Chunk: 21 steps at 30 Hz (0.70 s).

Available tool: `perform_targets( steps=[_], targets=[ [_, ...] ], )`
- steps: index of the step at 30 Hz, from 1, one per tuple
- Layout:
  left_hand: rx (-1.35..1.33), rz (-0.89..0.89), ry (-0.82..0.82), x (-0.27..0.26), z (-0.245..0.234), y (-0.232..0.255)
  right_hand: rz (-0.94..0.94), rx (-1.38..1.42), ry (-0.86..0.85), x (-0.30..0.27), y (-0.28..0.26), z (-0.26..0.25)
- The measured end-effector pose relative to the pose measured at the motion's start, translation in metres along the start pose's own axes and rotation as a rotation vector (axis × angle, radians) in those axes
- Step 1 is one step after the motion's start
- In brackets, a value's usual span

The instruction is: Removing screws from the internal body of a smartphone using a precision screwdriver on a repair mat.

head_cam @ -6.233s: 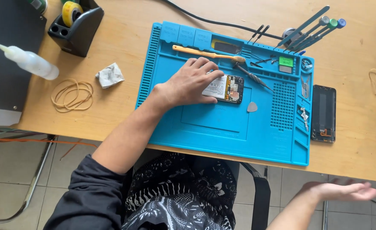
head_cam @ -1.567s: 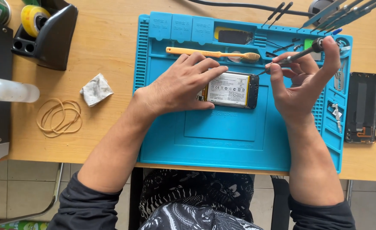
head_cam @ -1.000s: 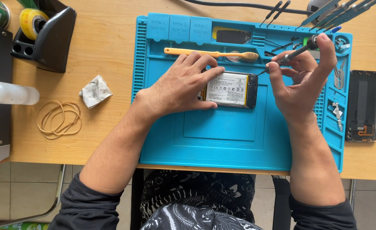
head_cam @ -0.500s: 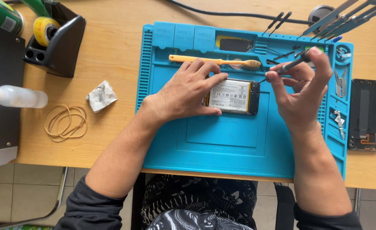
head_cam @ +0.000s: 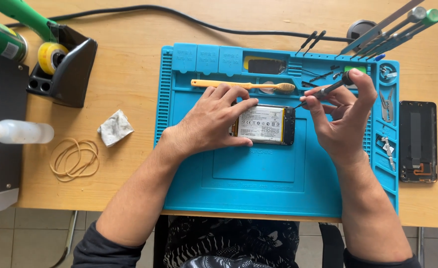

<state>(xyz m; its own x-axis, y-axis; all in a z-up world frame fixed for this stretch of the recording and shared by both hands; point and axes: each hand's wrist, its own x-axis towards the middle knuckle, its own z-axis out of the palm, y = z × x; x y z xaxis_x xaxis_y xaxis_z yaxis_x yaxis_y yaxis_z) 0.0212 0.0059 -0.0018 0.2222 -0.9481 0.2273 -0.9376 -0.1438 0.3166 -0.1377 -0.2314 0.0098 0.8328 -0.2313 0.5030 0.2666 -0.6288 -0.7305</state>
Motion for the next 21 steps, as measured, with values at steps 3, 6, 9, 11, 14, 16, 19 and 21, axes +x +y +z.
perform_targets(
  steps=[3,6,9,11,14,16,19,21],
  targets=[
    [-0.037,0.002,0.002,-0.001,-0.002,0.0,0.016,0.032,-0.036,-0.003,-0.002,-0.001],
    [-0.113,0.017,0.017,-0.001,-0.016,-0.005,0.046,0.023,0.02,-0.003,0.003,0.003],
    [-0.346,-0.048,0.107,-0.001,-0.04,-0.012,-0.03,-0.006,0.055,-0.004,0.009,0.006],
    [-0.286,-0.061,0.34,-0.005,-0.049,-0.015,-0.019,0.0,0.065,-0.007,0.012,0.007],
    [-0.224,-0.167,0.403,-0.008,-0.039,-0.024,-0.113,0.006,0.074,-0.007,0.035,0.007],
    [-0.229,-0.145,0.395,-0.003,-0.039,-0.018,-0.097,0.008,0.055,-0.005,0.031,0.002],
    [-0.192,-0.036,0.349,0.009,-0.061,0.019,-0.065,-0.011,0.031,-0.002,0.029,-0.002],
    [-0.159,0.056,0.306,0.018,-0.084,0.06,-0.038,-0.039,0.031,-0.003,0.028,-0.003]
  ],
)
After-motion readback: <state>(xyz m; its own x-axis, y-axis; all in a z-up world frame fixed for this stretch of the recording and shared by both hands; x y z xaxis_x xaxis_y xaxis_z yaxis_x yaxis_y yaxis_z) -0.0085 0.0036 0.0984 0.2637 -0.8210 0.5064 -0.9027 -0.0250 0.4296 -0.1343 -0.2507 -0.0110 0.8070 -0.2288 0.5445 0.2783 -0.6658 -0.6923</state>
